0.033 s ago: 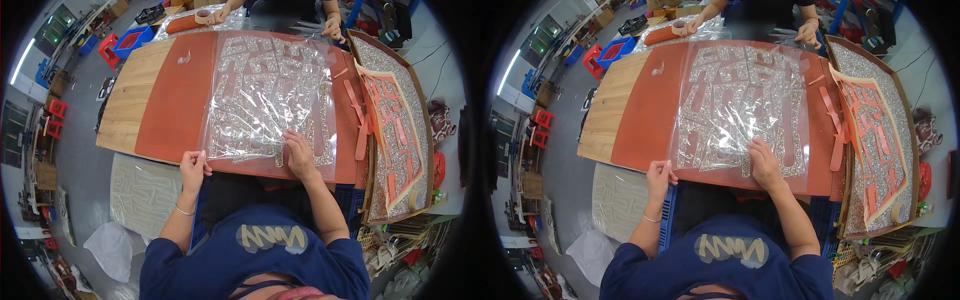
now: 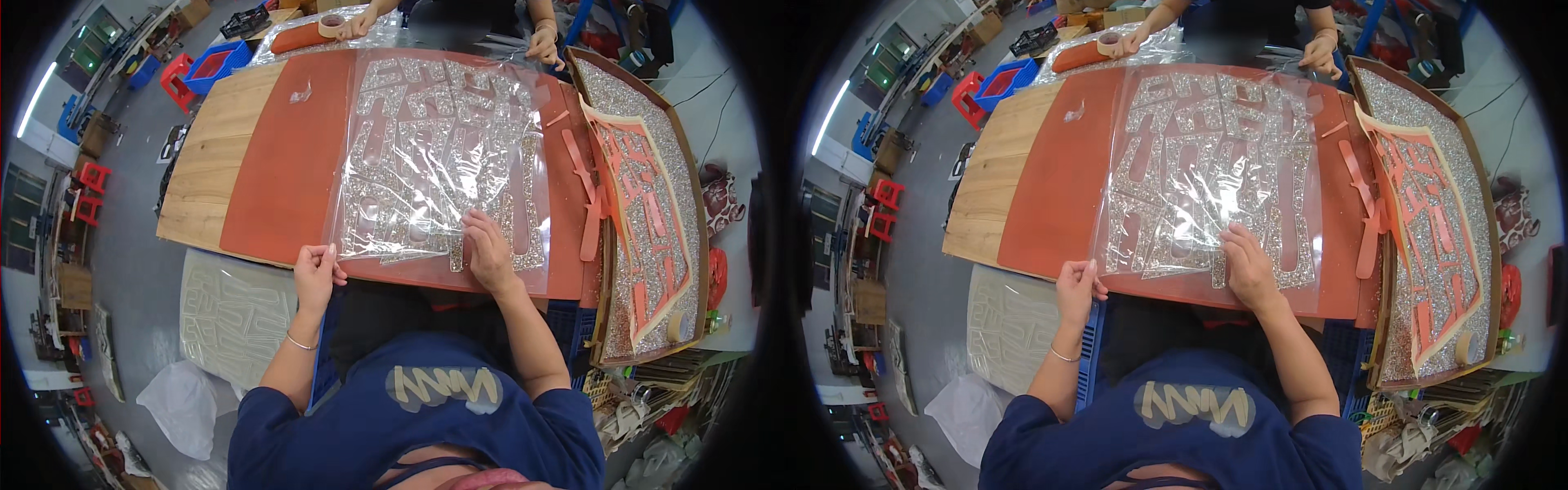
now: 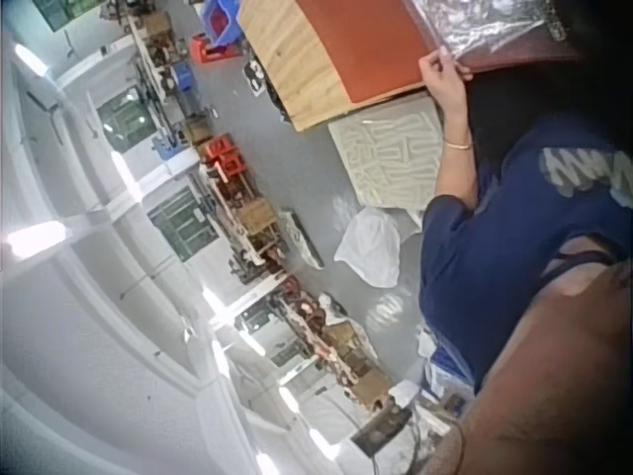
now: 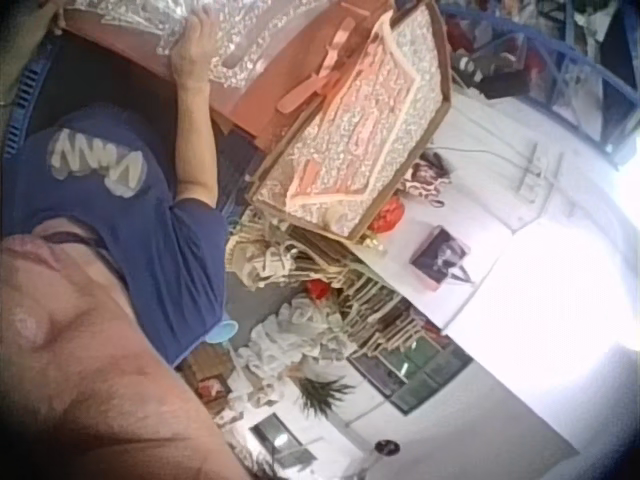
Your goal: Manually assemble and align shoe upper components with clear adhesive sheets and frames in a factory setting.
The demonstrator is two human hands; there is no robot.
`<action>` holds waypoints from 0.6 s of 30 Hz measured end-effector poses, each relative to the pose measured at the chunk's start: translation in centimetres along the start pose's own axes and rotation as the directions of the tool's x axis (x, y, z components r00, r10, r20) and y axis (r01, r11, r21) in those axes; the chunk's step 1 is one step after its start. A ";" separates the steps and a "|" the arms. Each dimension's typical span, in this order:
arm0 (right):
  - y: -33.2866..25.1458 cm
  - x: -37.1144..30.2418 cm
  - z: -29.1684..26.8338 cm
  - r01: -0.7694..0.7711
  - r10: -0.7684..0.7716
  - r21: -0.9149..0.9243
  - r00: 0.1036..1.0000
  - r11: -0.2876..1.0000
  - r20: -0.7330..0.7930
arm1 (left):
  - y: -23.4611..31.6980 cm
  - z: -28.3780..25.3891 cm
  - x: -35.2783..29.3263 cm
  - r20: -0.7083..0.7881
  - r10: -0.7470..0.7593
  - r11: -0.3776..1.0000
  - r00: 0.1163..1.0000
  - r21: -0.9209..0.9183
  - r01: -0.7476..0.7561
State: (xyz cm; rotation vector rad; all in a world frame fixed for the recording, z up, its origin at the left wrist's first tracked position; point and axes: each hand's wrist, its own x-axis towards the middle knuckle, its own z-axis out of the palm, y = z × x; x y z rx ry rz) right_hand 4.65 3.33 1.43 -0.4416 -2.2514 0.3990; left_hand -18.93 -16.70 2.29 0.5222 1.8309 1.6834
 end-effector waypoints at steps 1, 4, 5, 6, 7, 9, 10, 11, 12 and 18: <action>0.1 0.0 0.2 -0.006 0.006 -0.001 1.000 1.000 -0.001 | -0.1 0.1 0.2 -0.002 -0.007 1.000 1.000 0.003 0.007; 0.2 0.0 0.4 -0.026 0.026 0.005 1.000 1.000 0.008 | -0.4 0.2 0.5 -0.002 -0.030 0.999 1.000 -0.022 0.030; 0.1 0.0 0.4 -0.035 0.035 0.009 0.999 0.999 0.015 | -0.4 0.2 0.5 0.005 -0.030 0.999 1.000 -0.025 0.030; 0.0 -0.1 0.5 -0.046 0.046 0.015 0.999 0.999 0.012 | -0.3 0.2 0.6 0.011 -0.032 0.999 0.999 -0.028 0.032; 0.0 -0.3 0.4 -0.060 0.060 0.020 0.998 0.998 0.012 | -0.3 0.1 0.6 0.010 -0.049 0.999 0.999 -0.023 0.049; 0.6 -0.5 0.4 -0.076 0.075 0.045 0.997 0.996 0.015 | -0.3 -0.3 0.7 0.018 -0.055 0.998 0.998 -0.004 0.055; 0.6 -0.4 0.1 -0.058 0.058 0.025 0.998 0.998 0.008 | -0.2 -0.3 0.6 0.031 -0.066 0.998 0.997 0.005 0.066; 0.4 -0.6 -0.1 -0.042 0.042 0.009 0.999 0.999 0.004 | -0.1 -0.4 0.2 0.025 -0.097 0.995 0.995 0.017 0.096; 0.3 -0.9 -0.4 -0.061 0.061 0.015 0.998 0.998 -0.001 | 0.0 -0.4 -0.2 0.055 -0.090 0.996 0.994 0.032 0.088; -0.4 -1.9 -0.5 -0.060 0.060 -0.025 0.998 0.998 0.029 | -0.4 -0.6 -0.9 0.069 -0.088 0.996 0.994 0.035 0.086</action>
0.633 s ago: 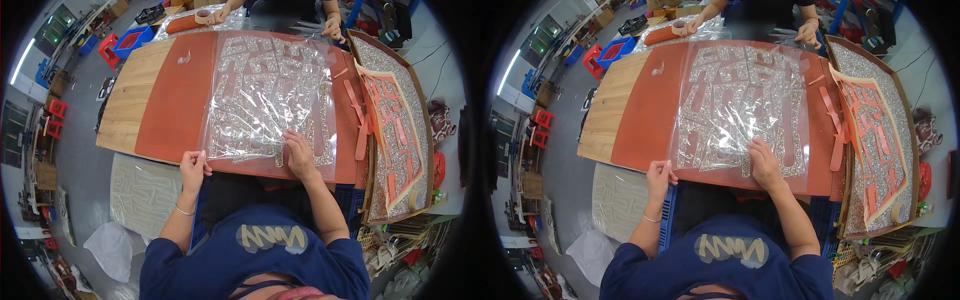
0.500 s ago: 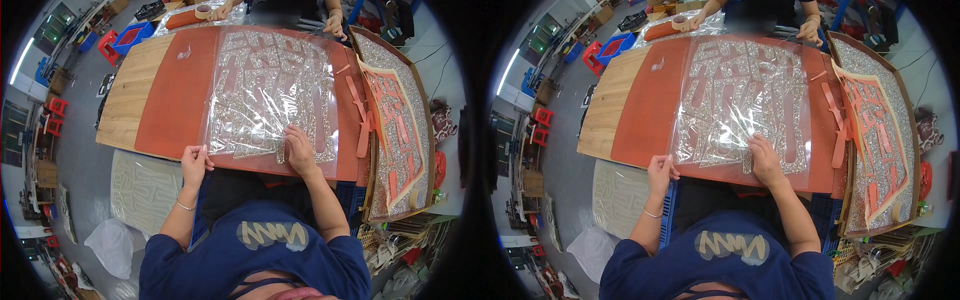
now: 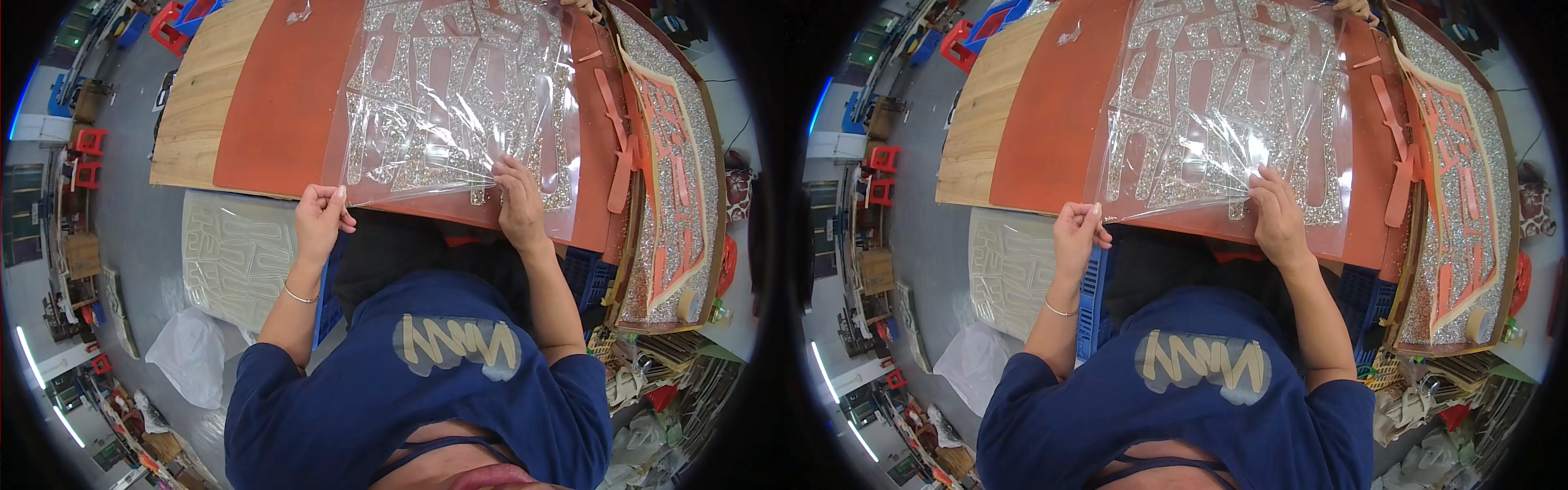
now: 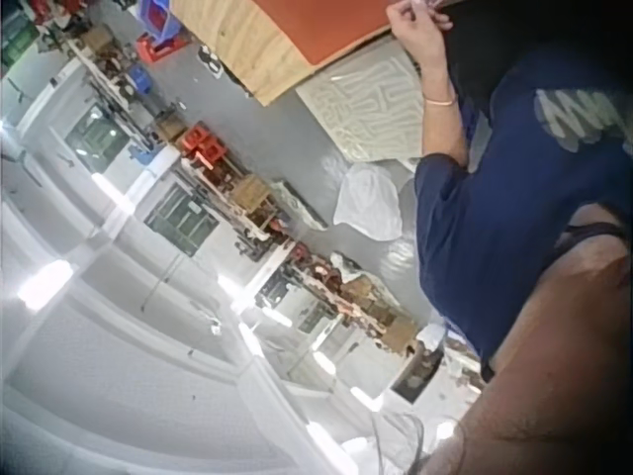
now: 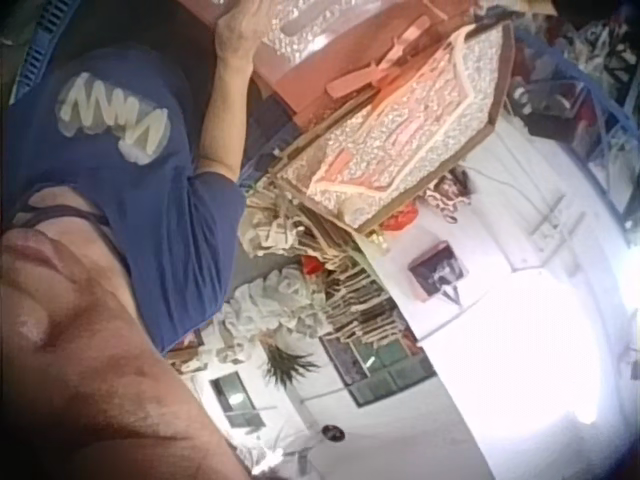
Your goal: Manually assemble and align shoe upper components with clear adhesive sheets and frames in a factory setting.
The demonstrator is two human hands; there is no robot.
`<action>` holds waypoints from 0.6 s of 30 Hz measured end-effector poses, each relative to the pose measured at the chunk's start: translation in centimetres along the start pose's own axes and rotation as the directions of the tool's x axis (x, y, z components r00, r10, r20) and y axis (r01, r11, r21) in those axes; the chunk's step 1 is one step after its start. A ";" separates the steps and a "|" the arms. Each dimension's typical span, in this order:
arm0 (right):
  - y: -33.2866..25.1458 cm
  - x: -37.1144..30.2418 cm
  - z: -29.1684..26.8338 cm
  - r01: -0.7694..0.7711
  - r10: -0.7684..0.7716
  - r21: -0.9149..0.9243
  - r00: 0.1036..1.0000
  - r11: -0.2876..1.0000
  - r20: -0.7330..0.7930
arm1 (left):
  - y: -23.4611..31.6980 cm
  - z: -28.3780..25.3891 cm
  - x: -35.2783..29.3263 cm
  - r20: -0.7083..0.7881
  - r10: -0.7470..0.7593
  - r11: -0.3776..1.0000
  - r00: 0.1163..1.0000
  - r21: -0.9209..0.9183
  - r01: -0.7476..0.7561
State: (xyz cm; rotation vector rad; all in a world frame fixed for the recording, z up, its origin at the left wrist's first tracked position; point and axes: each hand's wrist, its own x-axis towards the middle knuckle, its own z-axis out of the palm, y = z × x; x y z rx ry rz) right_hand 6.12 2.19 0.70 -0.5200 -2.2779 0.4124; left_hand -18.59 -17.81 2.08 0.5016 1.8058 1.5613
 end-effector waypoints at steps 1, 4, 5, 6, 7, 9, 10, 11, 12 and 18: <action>-0.2 -0.2 0.0 0.011 -0.011 -0.005 1.000 1.000 0.007 | -0.2 -0.1 0.0 -0.001 0.000 1.000 1.000 -0.004 0.000; -0.3 -0.6 0.2 0.013 -0.012 -0.025 1.000 1.000 0.017 | -0.3 -0.1 -0.4 -0.008 0.013 1.000 1.000 -0.006 -0.013; -0.2 -0.8 0.3 0.020 -0.020 -0.026 1.000 0.999 0.011 | -0.2 0.0 -0.4 -0.011 0.026 1.000 1.000 -0.003 -0.026; -0.2 -1.2 0.5 0.017 -0.016 -0.026 1.000 1.000 0.016 | -0.3 -0.1 -0.4 -0.012 0.037 0.999 0.999 -0.004 -0.037; -0.1 -1.3 0.6 0.015 -0.015 -0.027 1.000 1.000 0.019 | -0.7 -0.2 -0.5 -0.015 0.026 0.999 1.000 0.035 -0.026; -0.2 -1.1 0.9 0.021 -0.020 -0.032 1.000 0.999 0.015 | -0.9 -0.3 0.0 -0.016 0.030 0.997 0.999 0.073 -0.029; -0.3 -1.1 1.0 0.012 -0.011 -0.031 1.000 0.999 0.027 | -1.0 -0.4 -0.1 -0.024 0.023 0.997 0.999 0.071 -0.021; -0.4 -1.0 1.1 0.013 -0.012 -0.033 1.000 0.999 0.023 | -1.1 -0.4 -0.1 -0.031 0.014 0.998 0.999 0.070 -0.012; -0.4 -0.8 1.2 0.023 -0.022 -0.037 0.999 0.999 0.030 | -1.1 -0.5 0.0 -0.028 0.017 0.997 0.999 0.070 -0.015; -0.1 -0.9 1.3 0.029 -0.027 -0.053 0.999 0.998 0.038 | -1.4 -0.5 0.5 -0.043 0.007 0.998 0.999 0.060 -0.005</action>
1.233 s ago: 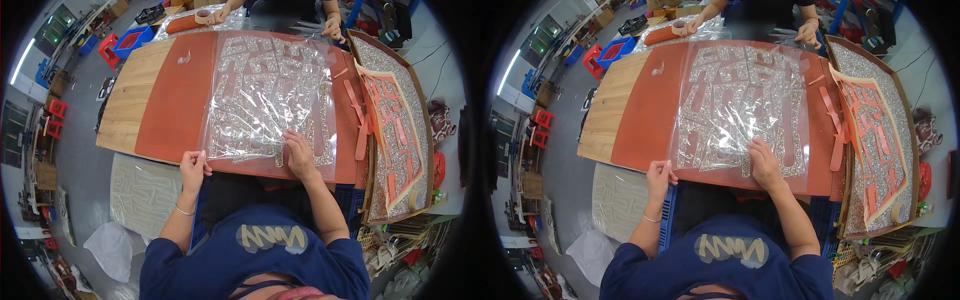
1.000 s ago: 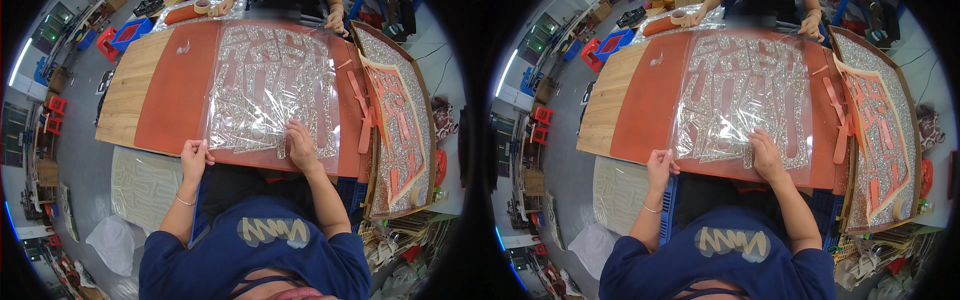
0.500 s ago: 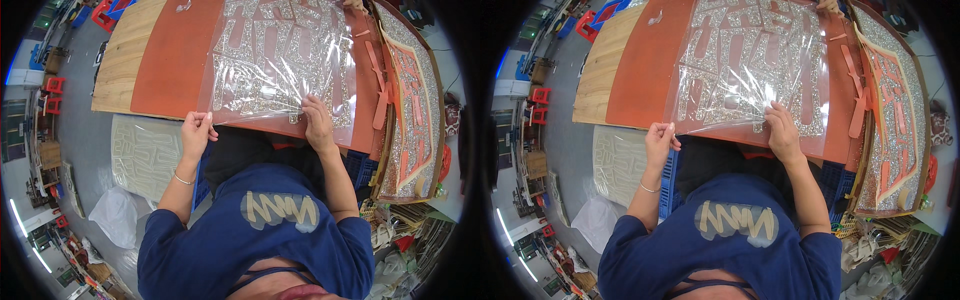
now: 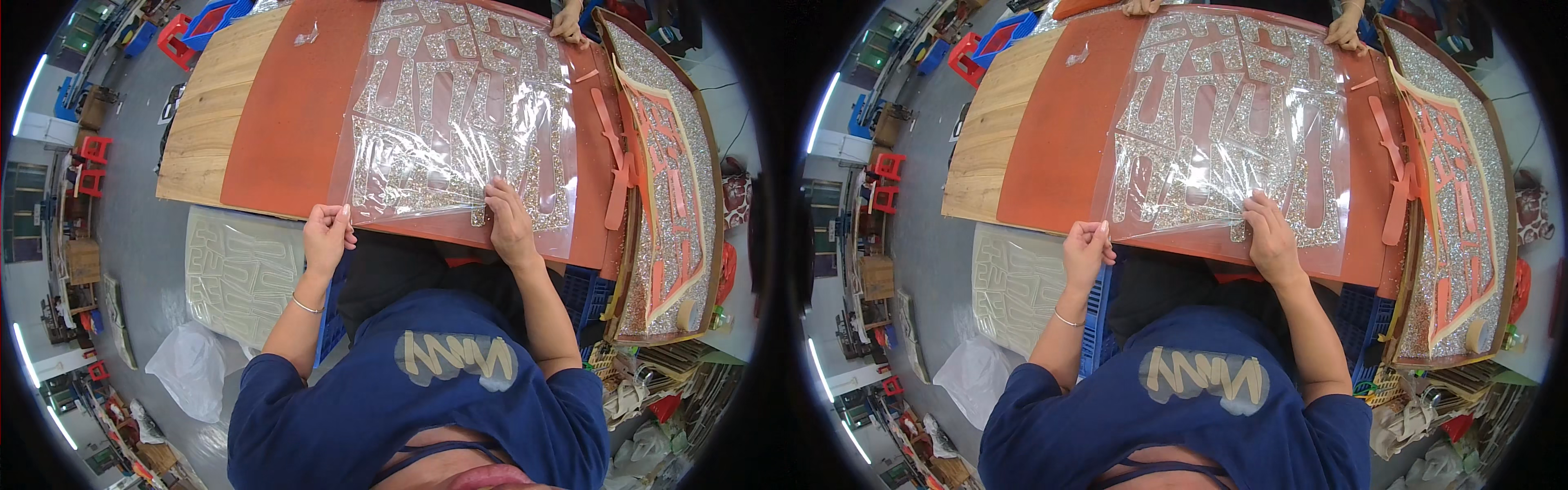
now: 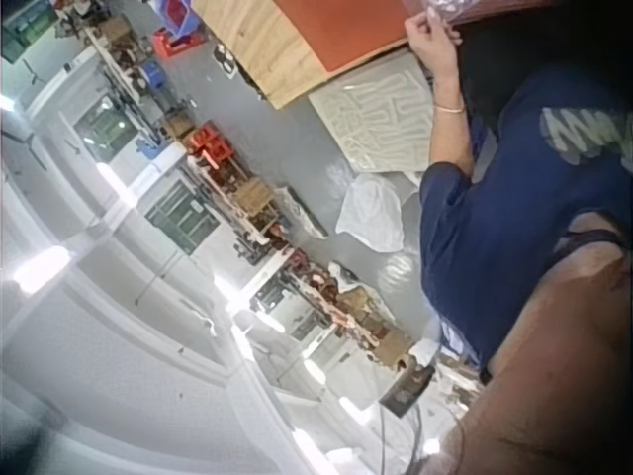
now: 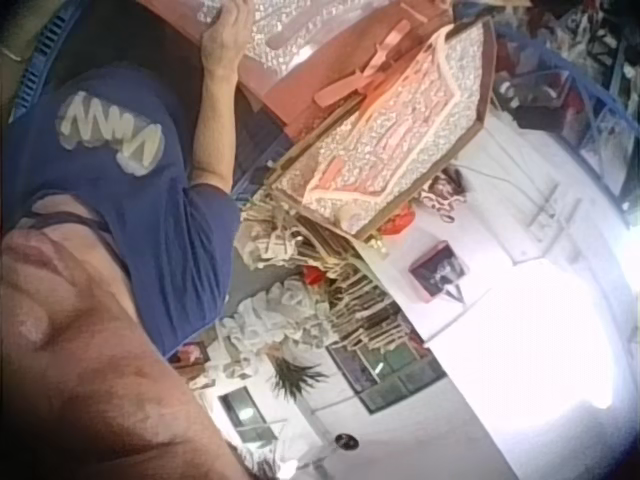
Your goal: Manually assemble and align shoe upper components with clear adhesive sheets and frames in a factory setting.
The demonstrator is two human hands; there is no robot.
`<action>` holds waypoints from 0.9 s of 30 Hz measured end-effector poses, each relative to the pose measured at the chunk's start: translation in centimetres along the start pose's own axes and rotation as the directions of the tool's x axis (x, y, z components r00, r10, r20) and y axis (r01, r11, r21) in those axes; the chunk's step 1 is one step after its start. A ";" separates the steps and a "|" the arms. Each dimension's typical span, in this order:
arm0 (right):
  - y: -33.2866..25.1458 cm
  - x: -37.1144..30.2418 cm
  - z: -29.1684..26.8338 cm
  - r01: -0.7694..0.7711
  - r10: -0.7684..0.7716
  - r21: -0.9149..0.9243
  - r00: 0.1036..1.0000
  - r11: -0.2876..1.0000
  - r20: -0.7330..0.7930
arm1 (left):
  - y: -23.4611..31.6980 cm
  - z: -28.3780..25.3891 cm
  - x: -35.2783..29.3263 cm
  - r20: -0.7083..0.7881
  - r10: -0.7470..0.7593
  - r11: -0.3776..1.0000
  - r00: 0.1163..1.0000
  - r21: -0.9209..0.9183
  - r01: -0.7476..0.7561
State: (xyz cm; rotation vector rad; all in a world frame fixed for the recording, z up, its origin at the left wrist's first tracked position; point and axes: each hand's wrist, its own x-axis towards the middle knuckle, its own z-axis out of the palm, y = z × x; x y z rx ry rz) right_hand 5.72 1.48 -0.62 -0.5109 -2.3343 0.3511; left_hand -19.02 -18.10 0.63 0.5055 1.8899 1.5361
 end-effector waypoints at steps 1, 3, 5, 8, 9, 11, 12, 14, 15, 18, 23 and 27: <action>0.0 0.0 0.0 0.002 -0.002 0.000 1.000 1.000 -0.003 | 0.0 0.0 0.1 -0.005 -0.004 1.000 1.000 0.001 0.004; -0.1 0.0 -0.1 0.003 -0.003 -0.001 1.000 1.000 -0.001 | -0.2 0.0 0.2 -0.009 -0.012 1.000 1.000 0.004 0.012; -0.1 0.1 -0.1 0.006 -0.006 -0.001 1.000 1.000 0.002 | -0.3 0.0 0.3 -0.022 -0.013 1.000 1.000 0.004 0.013; -0.1 0.0 0.1 0.012 -0.012 -0.012 1.000 1.000 0.016 | -0.6 -0.1 0.2 -0.041 -0.032 0.999 0.999 0.004 0.032; 0.0 0.1 0.1 0.012 -0.011 -0.015 1.000 1.000 0.021 | -0.6 0.0 0.3 -0.045 -0.042 0.999 0.998 0.009 0.042; 0.0 0.1 0.1 0.003 -0.002 -0.004 0.999 1.000 0.041 | -0.6 0.1 0.5 -0.054 -0.027 1.000 0.998 -0.005 0.027; 0.1 0.1 0.1 0.007 -0.007 -0.004 0.999 1.000 0.036 | -0.6 0.0 0.8 -0.052 -0.017 1.000 0.998 -0.019 0.016; 0.0 0.4 0.0 0.019 -0.018 -0.027 0.999 0.999 0.034 | -0.2 0.1 1.0 -0.061 -0.034 0.999 0.998 -0.002 0.034; 0.0 0.3 0.0 0.017 -0.017 -0.019 0.999 1.000 0.039 | -0.1 0.2 1.0 -0.062 -0.039 0.999 0.997 0.010 0.040; 0.1 0.2 0.2 0.002 -0.001 -0.011 0.999 1.000 0.053 | -0.1 0.2 1.1 -0.059 -0.039 0.999 0.997 0.023 0.041; 0.1 -0.1 0.5 0.008 -0.008 -0.013 0.998 1.000 0.058 | -0.4 -0.1 1.1 -0.043 -0.029 1.000 0.999 0.000 0.029; 0.0 -0.1 0.3 0.009 -0.008 -0.020 0.997 1.000 0.072 | -0.4 -0.1 1.0 -0.032 -0.044 0.999 0.998 0.012 0.045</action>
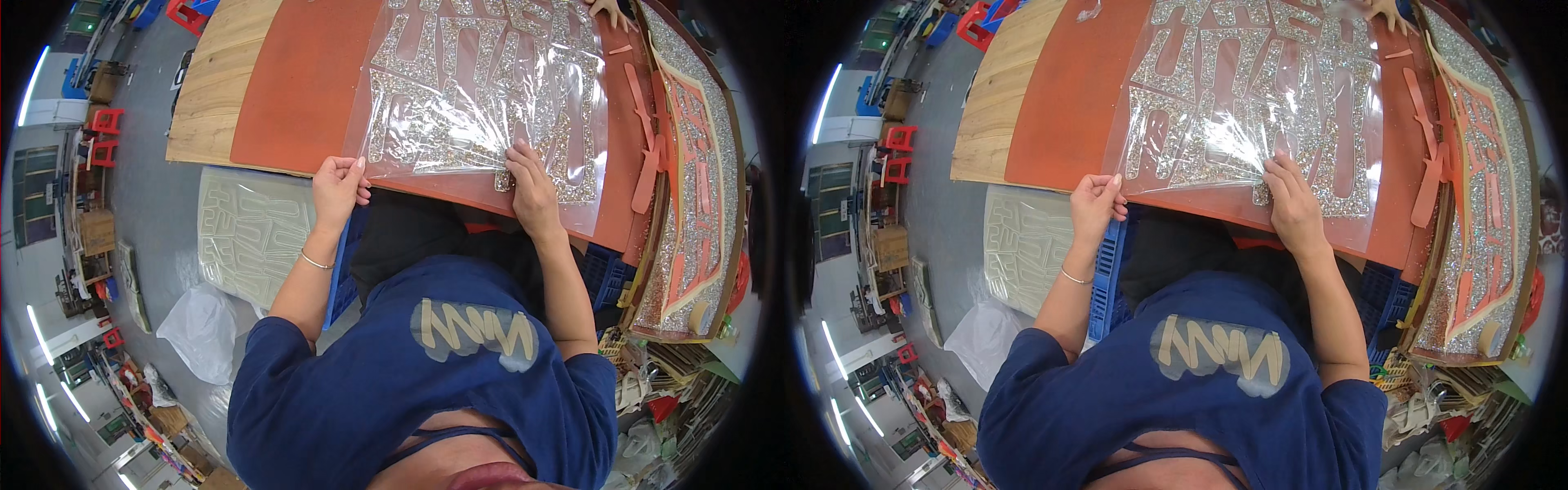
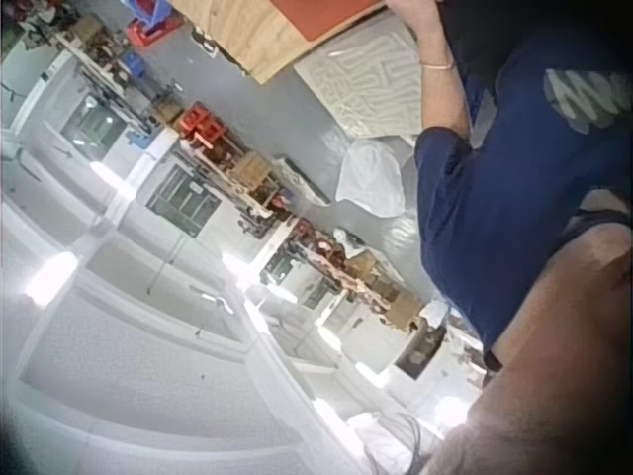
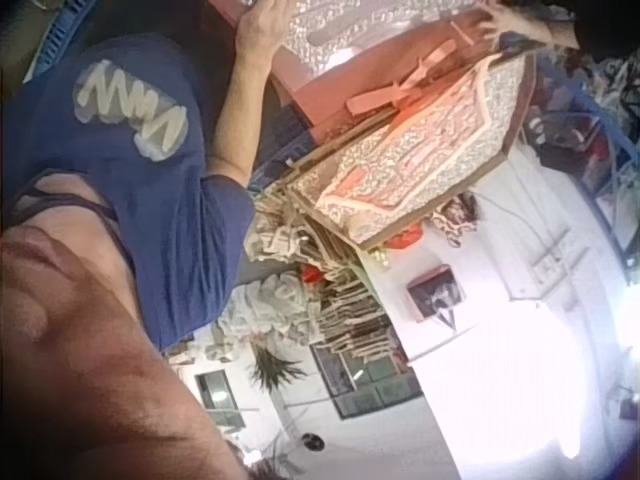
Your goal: Manually assemble and align shoe upper components with clear adhesive sheets and frames in a factory setting.
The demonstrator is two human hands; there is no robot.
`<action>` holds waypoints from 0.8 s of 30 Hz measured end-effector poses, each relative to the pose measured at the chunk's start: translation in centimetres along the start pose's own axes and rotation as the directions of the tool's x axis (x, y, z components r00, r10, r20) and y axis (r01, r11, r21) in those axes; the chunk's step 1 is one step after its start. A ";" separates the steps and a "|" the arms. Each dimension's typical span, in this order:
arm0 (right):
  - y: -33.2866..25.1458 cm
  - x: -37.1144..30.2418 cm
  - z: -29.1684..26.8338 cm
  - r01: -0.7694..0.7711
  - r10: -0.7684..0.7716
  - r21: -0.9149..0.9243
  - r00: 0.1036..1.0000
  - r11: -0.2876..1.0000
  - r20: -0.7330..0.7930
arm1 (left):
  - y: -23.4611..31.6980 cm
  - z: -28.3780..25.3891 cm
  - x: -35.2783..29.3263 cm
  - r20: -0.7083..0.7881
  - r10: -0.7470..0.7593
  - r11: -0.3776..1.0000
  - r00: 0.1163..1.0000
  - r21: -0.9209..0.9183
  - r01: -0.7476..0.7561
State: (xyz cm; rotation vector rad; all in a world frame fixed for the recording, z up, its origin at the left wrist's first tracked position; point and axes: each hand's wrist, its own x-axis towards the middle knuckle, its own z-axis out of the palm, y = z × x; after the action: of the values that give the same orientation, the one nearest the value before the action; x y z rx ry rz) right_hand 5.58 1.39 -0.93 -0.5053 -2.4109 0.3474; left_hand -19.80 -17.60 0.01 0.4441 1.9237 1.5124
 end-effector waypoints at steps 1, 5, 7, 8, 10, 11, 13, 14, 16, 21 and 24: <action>0.0 0.0 0.0 -0.001 0.001 0.001 1.000 1.000 0.001 | 0.1 0.0 0.0 0.001 0.001 1.000 1.000 0.002 -0.001; 0.0 -0.1 0.0 0.003 -0.003 0.001 1.000 1.000 0.005 | 0.3 0.2 0.1 -0.009 -0.014 1.000 1.000 0.014 0.015; 0.0 -0.1 -0.1 0.005 -0.005 -0.008 1.000 1.000 0.006 | 0.7 0.6 0.0 -0.054 -0.067 0.989 0.996 0.126 0.074; 0.0 -0.2 -0.1 0.005 -0.005 -0.016 1.000 1.000 0.009 | 1.0 0.7 -0.1 -0.049 -0.066 0.989 0.997 0.128 0.072; 0.1 -0.1 -0.1 0.003 -0.002 -0.019 1.000 1.000 0.011 | 1.7 0.7 -0.4 -0.133 -0.059 0.959 0.989 0.268 0.093; 0.0 -0.1 -0.1 0.004 -0.004 -0.019 1.000 1.000 0.014 | 1.2 0.4 -0.1 -0.125 -0.056 0.959 0.991 0.269 0.089; -0.1 0.2 -0.3 0.005 -0.005 -0.020 1.000 1.000 0.009 | 0.3 -0.3 0.5 -0.073 0.276 0.817 0.958 0.542 -0.194; -0.1 0.4 -0.4 0.011 -0.011 -0.015 1.000 1.000 0.007 | 0.3 -0.5 0.6 -0.066 0.281 0.816 0.958 0.541 -0.202; -0.1 0.3 -0.4 0.007 -0.007 -0.022 1.000 1.000 0.000 | 0.4 -0.7 0.3 -0.047 0.227 0.804 0.973 0.573 -0.160; 0.0 0.2 -0.3 0.014 -0.014 -0.055 1.000 0.998 -0.002 | 2.1 -0.4 -0.5 -0.051 0.282 0.733 0.958 0.656 -0.181; 0.0 0.0 -0.3 0.001 -0.001 -0.044 1.000 0.999 -0.004 | 3.9 0.2 -0.4 0.047 0.469 0.518 0.882 0.794 -0.318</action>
State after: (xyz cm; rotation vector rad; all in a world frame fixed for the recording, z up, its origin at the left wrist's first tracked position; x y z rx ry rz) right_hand 5.75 1.47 -0.69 -0.5240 -2.4195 0.2928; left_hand -19.83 -16.64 3.80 1.2570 2.7307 0.8366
